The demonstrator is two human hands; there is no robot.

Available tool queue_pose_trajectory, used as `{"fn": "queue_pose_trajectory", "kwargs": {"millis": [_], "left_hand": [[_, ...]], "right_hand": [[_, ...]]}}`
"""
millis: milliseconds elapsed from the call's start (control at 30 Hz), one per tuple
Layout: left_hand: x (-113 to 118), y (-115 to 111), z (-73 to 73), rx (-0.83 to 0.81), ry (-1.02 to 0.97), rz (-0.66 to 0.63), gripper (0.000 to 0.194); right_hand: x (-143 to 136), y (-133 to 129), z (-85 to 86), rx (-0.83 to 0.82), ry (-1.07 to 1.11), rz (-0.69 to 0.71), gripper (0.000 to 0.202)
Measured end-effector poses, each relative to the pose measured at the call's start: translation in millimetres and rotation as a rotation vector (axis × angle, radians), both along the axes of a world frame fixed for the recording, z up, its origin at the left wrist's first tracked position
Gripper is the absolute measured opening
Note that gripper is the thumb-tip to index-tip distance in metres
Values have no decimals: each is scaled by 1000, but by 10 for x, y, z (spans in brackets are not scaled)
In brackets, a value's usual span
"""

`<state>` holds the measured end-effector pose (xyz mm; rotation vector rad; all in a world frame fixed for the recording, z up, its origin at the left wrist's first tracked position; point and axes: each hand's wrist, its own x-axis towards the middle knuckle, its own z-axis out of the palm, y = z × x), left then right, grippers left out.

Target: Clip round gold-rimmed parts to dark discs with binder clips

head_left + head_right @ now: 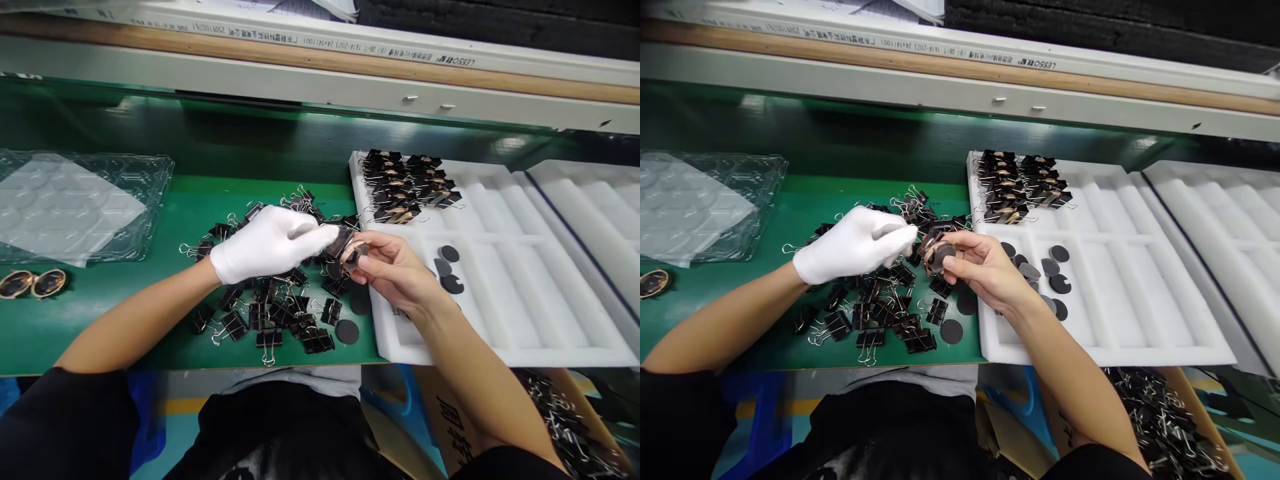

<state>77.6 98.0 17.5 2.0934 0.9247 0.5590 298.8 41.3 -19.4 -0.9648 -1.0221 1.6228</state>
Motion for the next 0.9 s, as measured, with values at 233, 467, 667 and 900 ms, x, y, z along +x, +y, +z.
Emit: {"fn": "queue_pose_trajectory", "kwargs": {"millis": [233,467,667,900], "left_hand": [[-10,23,22,67,239,23,59],[-43,-6,82,208,393,-28,61],[-84,14,-21,548,498,18,65],[-77,62,-126,654,404,28,56]], "right_hand": [[23,-3,-66,84,-84,54,24],[90,-13,-56,152,-180,110,20],[133,11,-63,152,-147,140,17],[103,6,-58,73,-92,134,25]]}}
